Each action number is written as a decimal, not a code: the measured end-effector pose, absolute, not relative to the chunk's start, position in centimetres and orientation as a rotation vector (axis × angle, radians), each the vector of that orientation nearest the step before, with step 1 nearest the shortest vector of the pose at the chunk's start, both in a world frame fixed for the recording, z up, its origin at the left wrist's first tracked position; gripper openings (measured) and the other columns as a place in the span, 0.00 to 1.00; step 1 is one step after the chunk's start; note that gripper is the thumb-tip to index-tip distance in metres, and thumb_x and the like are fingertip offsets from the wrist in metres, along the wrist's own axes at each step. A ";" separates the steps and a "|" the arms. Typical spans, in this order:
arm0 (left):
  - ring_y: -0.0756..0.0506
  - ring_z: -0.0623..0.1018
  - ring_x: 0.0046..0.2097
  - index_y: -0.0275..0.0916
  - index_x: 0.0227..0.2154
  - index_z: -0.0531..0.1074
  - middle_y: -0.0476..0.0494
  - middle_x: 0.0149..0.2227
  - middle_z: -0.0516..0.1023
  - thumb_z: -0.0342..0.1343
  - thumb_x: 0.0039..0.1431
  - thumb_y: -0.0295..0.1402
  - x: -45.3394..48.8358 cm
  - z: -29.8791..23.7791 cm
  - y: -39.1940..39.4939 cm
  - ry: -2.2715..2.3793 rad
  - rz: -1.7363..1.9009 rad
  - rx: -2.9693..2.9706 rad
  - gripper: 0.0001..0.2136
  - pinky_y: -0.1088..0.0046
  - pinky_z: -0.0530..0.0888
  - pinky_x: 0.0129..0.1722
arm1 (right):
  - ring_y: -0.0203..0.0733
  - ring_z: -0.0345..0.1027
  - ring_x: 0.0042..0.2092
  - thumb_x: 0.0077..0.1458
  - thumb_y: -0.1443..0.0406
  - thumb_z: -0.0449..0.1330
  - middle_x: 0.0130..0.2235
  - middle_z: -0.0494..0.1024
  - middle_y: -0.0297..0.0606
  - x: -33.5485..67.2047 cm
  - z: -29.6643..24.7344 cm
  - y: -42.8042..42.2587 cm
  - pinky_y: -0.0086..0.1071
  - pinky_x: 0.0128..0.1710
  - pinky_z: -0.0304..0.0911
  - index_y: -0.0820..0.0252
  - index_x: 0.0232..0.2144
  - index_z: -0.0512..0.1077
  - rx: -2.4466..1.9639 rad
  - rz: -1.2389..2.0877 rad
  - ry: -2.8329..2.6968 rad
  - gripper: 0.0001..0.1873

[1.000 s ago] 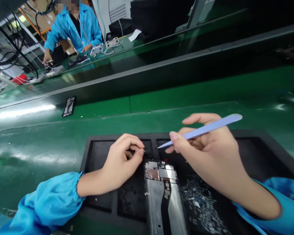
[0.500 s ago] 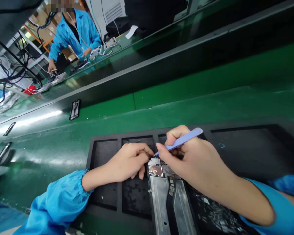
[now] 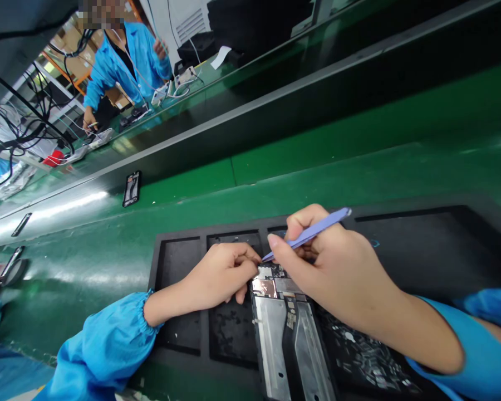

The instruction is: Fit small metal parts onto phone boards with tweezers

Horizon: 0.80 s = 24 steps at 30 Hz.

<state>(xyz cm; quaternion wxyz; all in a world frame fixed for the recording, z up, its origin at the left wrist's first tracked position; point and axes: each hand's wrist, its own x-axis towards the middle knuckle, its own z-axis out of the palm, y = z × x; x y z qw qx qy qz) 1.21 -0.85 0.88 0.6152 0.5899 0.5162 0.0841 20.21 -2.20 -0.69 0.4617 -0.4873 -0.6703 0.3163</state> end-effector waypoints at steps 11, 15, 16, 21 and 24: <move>0.53 0.67 0.16 0.38 0.35 0.68 0.56 0.17 0.69 0.48 0.55 0.29 0.9 -0.1 -0.7 1.173 0.190 1.361 0.07 0.84 0.61 0.13 | 0.42 0.64 0.21 0.54 0.60 0.62 0.20 0.63 0.28 21.0 -0.9 -1.0 0.34 0.20 0.53 0.52 0.31 0.56 -1.370 1.109 -1.349 0.15; 0.52 0.67 0.16 0.38 0.35 0.68 0.56 0.17 0.68 0.48 0.54 0.30 0.8 0.3 -0.8 1.172 0.175 1.370 0.07 0.83 0.63 0.14 | 0.45 0.68 0.23 0.48 0.61 0.61 0.20 0.63 0.28 21.1 -1.1 -0.4 0.36 0.22 0.58 0.52 0.30 0.56 -1.362 1.180 -1.281 0.14; 0.51 0.68 0.16 0.38 0.35 0.68 0.55 0.17 0.68 0.47 0.55 0.30 0.9 0.4 -0.8 1.176 0.173 1.376 0.07 0.82 0.63 0.14 | 0.45 0.69 0.22 0.47 0.61 0.60 0.20 0.63 0.27 21.2 -1.2 -0.2 0.37 0.23 0.60 0.52 0.30 0.56 -1.359 1.187 -1.260 0.14; 0.53 0.66 0.17 0.37 0.35 0.70 0.54 0.18 0.68 0.46 0.56 0.31 1.3 0.3 -1.0 1.245 0.215 1.529 0.08 0.82 0.60 0.16 | 0.43 0.70 0.20 0.45 0.63 0.60 0.19 0.66 0.27 22.1 -1.5 1.4 0.35 0.24 0.61 0.54 0.31 0.59 -1.403 1.130 -1.146 0.12; 0.54 0.68 0.21 0.36 0.33 0.72 0.51 0.21 0.70 0.47 0.57 0.31 1.1 0.6 -0.9 1.299 0.273 1.702 0.09 0.82 0.62 0.21 | 0.39 0.65 0.19 0.43 0.63 0.62 0.18 0.64 0.25 22.7 -1.7 2.5 0.33 0.22 0.62 0.54 0.32 0.60 -1.333 1.163 -0.957 0.14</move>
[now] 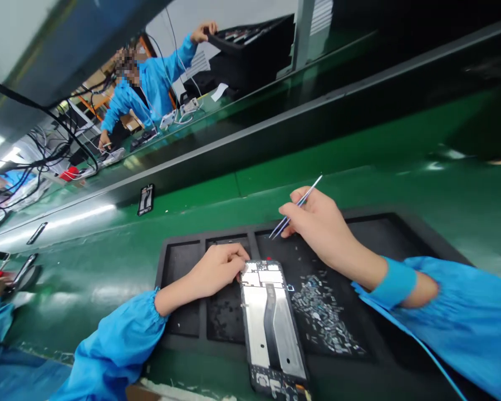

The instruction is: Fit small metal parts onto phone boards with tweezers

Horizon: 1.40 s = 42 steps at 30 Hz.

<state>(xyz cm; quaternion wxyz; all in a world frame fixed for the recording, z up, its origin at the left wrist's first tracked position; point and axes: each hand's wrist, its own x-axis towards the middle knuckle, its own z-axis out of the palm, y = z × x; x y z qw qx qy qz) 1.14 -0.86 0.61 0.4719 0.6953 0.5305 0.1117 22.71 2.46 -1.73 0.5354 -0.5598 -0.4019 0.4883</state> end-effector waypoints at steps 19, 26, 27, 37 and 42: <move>0.30 0.69 0.62 0.53 0.71 0.37 0.31 0.67 0.49 0.53 0.62 0.32 9.3 -2.6 -18.0 2.044 1.164 1.926 0.40 0.48 0.78 0.51 | 0.35 0.62 0.22 0.48 0.47 0.68 0.21 0.63 0.26 27.4 0.4 2.1 0.29 0.23 0.58 0.58 0.35 0.66 -0.998 1.343 -1.407 0.25; 0.39 0.74 0.54 0.48 0.70 0.21 0.31 0.62 0.53 0.64 0.52 0.34 6.2 2.7 -5.4 1.792 1.068 1.913 0.58 0.60 0.76 0.54 | 0.34 0.61 0.24 0.48 0.46 0.71 0.25 0.71 0.34 30.9 -0.4 3.0 0.30 0.25 0.55 0.66 0.30 0.76 -0.947 1.518 -1.916 0.26; 0.39 0.74 0.53 0.45 0.70 0.21 0.28 0.63 0.52 0.65 0.51 0.32 6.5 2.9 -2.2 1.858 1.037 1.959 0.59 0.59 0.75 0.55 | 0.34 0.60 0.25 0.49 0.46 0.70 0.25 0.71 0.33 31.0 -0.4 3.1 0.30 0.25 0.55 0.66 0.31 0.77 -0.948 1.517 -1.952 0.27; 0.45 0.79 0.42 0.43 0.72 0.32 0.21 0.65 0.44 0.63 0.57 0.27 10.9 -2.3 16.2 2.061 0.833 1.916 0.51 0.66 0.72 0.51 | 0.37 0.57 0.29 0.54 0.45 0.64 0.27 0.70 0.33 31.0 -0.2 3.1 0.32 0.30 0.53 0.64 0.31 0.75 -0.984 1.501 -2.095 0.25; 0.33 0.74 0.57 0.37 0.71 0.43 0.20 0.67 0.46 0.66 0.58 0.44 4.3 -0.6 19.2 2.278 0.635 1.765 0.46 0.62 0.67 0.58 | 0.36 0.54 0.27 0.59 0.48 0.61 0.25 0.66 0.31 31.0 -0.4 3.1 0.31 0.27 0.50 0.62 0.31 0.75 -1.033 1.472 -2.139 0.22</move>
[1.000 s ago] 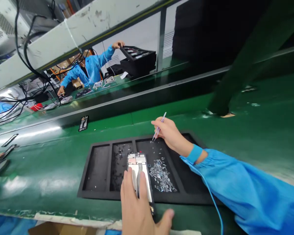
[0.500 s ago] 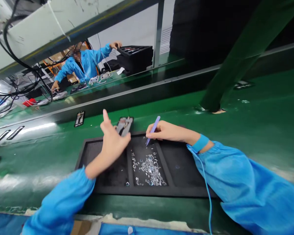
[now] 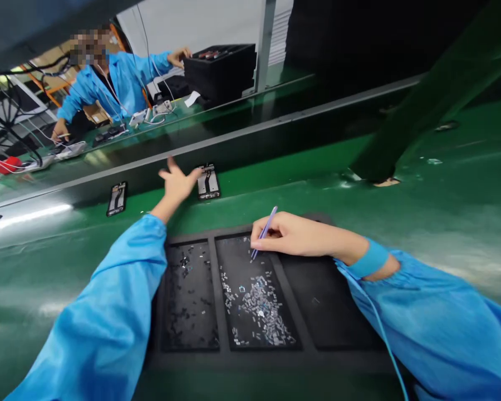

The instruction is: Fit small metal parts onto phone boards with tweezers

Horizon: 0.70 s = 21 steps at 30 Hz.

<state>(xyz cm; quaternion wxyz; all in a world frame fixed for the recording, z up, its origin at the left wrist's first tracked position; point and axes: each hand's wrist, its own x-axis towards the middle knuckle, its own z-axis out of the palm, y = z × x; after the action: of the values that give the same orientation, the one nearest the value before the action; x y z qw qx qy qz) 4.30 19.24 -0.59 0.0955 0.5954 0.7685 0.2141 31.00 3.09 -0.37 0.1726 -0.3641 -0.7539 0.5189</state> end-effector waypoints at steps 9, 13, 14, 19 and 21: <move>0.23 0.61 0.65 0.23 0.67 0.47 0.16 0.63 0.56 0.57 0.65 0.47 -12.4 -1.1 19.0 2.803 0.474 1.432 0.41 0.44 0.58 0.62 | 0.36 0.57 0.26 0.62 0.52 0.61 0.27 0.70 0.33 31.3 -0.3 3.1 0.31 0.25 0.51 0.59 0.33 0.78 -1.100 1.431 -2.198 0.17; 0.28 0.66 0.62 0.25 0.67 0.45 0.23 0.60 0.61 0.58 0.64 0.47 -12.2 -1.7 19.1 2.805 0.510 1.529 0.41 0.51 0.65 0.60 | 0.35 0.58 0.25 0.63 0.53 0.61 0.30 0.74 0.34 31.2 -0.1 3.3 0.31 0.24 0.52 0.58 0.34 0.80 -1.072 1.410 -2.249 0.16; 0.29 0.67 0.61 0.24 0.66 0.45 0.24 0.60 0.61 0.58 0.64 0.48 -12.0 -1.5 19.0 2.808 0.529 1.538 0.42 0.52 0.66 0.60 | 0.35 0.59 0.25 0.63 0.53 0.61 0.31 0.75 0.35 31.2 -0.1 3.3 0.31 0.25 0.53 0.58 0.34 0.81 -1.058 1.420 -2.249 0.16; 0.33 0.69 0.59 0.24 0.66 0.42 0.29 0.60 0.60 0.55 0.65 0.51 -10.5 0.9 17.3 2.760 0.620 1.669 0.42 0.58 0.68 0.58 | 0.38 0.66 0.29 0.60 0.51 0.62 0.31 0.76 0.37 31.5 -0.2 3.3 0.31 0.29 0.59 0.61 0.34 0.79 -1.105 1.475 -2.077 0.19; 0.32 0.68 0.59 0.25 0.67 0.42 0.31 0.59 0.61 0.57 0.63 0.51 -9.5 2.6 15.5 2.719 0.631 1.744 0.44 0.58 0.68 0.58 | 0.38 0.66 0.29 0.58 0.48 0.62 0.32 0.76 0.38 31.7 -0.2 3.3 0.31 0.28 0.61 0.62 0.36 0.76 -1.124 1.537 -1.978 0.21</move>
<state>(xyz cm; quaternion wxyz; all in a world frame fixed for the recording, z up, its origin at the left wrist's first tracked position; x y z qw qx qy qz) -9.50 15.51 2.59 -0.0749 0.5285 0.8238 0.1911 31.70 3.28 -0.20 0.1967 -0.4013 -0.7064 0.5489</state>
